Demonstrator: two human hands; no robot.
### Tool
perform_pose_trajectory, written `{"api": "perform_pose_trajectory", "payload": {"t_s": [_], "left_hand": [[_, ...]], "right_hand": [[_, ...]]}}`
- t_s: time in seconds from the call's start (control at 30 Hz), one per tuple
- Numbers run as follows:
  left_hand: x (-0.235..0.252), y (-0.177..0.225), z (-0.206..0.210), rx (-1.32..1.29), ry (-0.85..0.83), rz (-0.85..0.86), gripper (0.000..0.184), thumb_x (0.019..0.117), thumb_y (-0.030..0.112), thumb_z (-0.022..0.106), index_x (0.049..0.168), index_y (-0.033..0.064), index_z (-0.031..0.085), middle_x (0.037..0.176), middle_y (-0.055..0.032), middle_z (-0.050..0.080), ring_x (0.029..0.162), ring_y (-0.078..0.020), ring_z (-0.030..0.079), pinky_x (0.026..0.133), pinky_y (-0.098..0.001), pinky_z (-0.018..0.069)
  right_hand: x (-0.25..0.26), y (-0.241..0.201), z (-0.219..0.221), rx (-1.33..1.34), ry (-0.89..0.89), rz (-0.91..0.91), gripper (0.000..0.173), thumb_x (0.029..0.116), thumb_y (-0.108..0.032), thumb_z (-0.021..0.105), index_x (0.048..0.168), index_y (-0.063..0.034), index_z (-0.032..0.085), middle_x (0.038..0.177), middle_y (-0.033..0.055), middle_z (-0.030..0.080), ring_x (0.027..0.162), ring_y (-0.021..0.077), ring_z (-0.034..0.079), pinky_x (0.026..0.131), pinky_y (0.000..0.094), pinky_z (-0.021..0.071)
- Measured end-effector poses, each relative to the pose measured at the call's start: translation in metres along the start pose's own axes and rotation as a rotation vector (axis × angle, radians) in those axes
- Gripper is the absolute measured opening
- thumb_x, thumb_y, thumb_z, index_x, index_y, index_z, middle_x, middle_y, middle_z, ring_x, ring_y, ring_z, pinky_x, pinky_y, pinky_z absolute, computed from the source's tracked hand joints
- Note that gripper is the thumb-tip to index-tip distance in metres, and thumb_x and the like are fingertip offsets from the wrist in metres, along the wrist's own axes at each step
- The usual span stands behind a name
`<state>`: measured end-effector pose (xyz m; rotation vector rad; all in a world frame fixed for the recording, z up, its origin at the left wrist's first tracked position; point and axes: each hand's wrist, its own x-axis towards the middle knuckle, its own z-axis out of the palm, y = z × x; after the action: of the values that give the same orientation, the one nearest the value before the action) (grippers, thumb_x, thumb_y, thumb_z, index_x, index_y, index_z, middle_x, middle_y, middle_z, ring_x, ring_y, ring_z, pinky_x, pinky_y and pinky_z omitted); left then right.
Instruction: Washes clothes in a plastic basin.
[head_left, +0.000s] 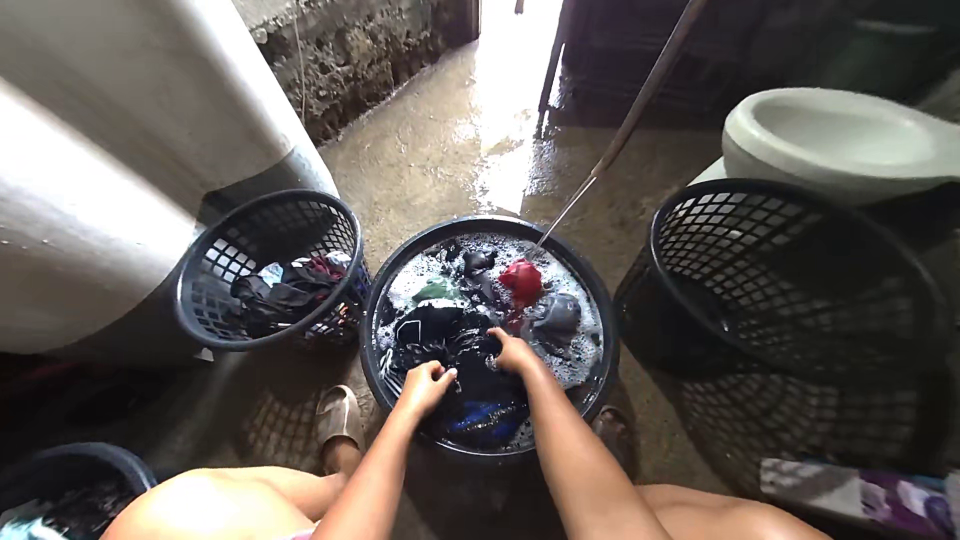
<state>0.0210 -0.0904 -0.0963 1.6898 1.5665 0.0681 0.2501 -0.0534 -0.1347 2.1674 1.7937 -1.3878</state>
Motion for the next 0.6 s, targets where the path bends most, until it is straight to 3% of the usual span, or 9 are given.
{"api": "perform_pose_trajectory", "payload": {"t_s": [0.07,0.13,0.2,0.3,0.4,0.47,0.53,0.6], "left_hand": [[0.001,-0.002,0.013,0.078,-0.135,0.012,0.045,0.1056,0.038,0.055,0.109,-0.0041,0.070,0.112,-0.0231,0.069,0.112,-0.0352,0.065,0.102,-0.0547,0.0465],[0.001,-0.003,0.020,0.183,-0.280,-0.012,0.045,0.1048,0.038,0.056,0.107,-0.0040,0.072,0.119,-0.0232,0.067,0.117,-0.0357,0.063,0.105,-0.0555,0.0462],[-0.001,-0.002,0.025,0.274,-0.347,-0.067,0.045,0.1047,0.039,0.055,0.108,-0.0029,0.072,0.118,-0.0243,0.068,0.117,-0.0377,0.064,0.102,-0.0580,0.0473],[0.000,-0.009,0.029,0.313,-0.339,-0.091,0.045,0.1057,0.039,0.052,0.109,-0.0020,0.071,0.115,-0.0249,0.069,0.116,-0.0392,0.064,0.100,-0.0605,0.0480],[0.001,-0.015,0.028,0.280,-0.325,-0.062,0.044,0.1062,0.039,0.052,0.114,-0.0005,0.071,0.118,-0.0239,0.069,0.118,-0.0385,0.064,0.103,-0.0598,0.0470],[-0.001,-0.014,0.024,0.247,-0.309,-0.051,0.044,0.1064,0.038,0.052,0.117,0.0002,0.071,0.121,-0.0238,0.068,0.120,-0.0385,0.063,0.104,-0.0602,0.0463],[-0.005,-0.008,0.017,0.218,-0.241,-0.057,0.044,0.1070,0.038,0.050,0.116,0.0008,0.071,0.119,-0.0235,0.069,0.119,-0.0390,0.064,0.102,-0.0613,0.0476],[-0.010,0.000,0.009,0.204,-0.116,-0.080,0.045,0.1081,0.037,0.045,0.114,0.0014,0.071,0.120,-0.0227,0.069,0.119,-0.0386,0.064,0.100,-0.0617,0.0486]], "right_hand": [[-0.002,0.000,0.009,-0.120,-0.106,0.007,0.085,0.0896,-0.014,0.072,0.163,-0.0220,0.030,0.145,0.0265,0.055,0.135,0.0458,0.053,0.109,0.0663,0.0421],[0.000,0.004,0.012,-0.203,-0.204,-0.035,0.085,0.0895,-0.016,0.074,0.163,-0.0148,0.031,0.149,0.0278,0.051,0.139,0.0469,0.048,0.112,0.0677,0.0385],[-0.002,0.002,0.008,-0.283,-0.311,-0.068,0.075,0.0916,-0.024,0.076,0.157,-0.0094,0.042,0.150,0.0274,0.051,0.142,0.0456,0.046,0.114,0.0679,0.0352],[-0.022,-0.028,-0.020,-0.342,-0.361,-0.097,0.052,0.0983,-0.043,0.068,0.134,-0.0050,0.066,0.138,0.0264,0.061,0.135,0.0437,0.053,0.111,0.0683,0.0376],[-0.069,-0.069,-0.074,-0.089,-0.210,-0.275,0.043,0.1051,-0.038,0.059,0.127,-0.0034,0.070,0.130,0.0224,0.066,0.127,0.0367,0.060,0.111,0.0596,0.0409],[-0.103,-0.086,-0.103,0.143,-0.024,-0.474,0.036,0.1071,-0.033,0.056,0.116,-0.0032,0.074,0.112,0.0143,0.073,0.104,0.0246,0.068,0.097,0.0482,0.0520],[-0.120,-0.085,-0.116,0.452,0.106,-0.740,0.028,0.1069,-0.024,0.054,0.113,-0.0049,0.074,0.099,0.0062,0.075,0.086,0.0131,0.068,0.079,0.0343,0.0568],[-0.106,-0.073,-0.109,0.852,0.070,-0.954,0.031,0.1044,-0.026,0.051,0.118,-0.0080,0.071,0.102,0.0040,0.075,0.088,0.0115,0.070,0.079,0.0306,0.0597]]}}
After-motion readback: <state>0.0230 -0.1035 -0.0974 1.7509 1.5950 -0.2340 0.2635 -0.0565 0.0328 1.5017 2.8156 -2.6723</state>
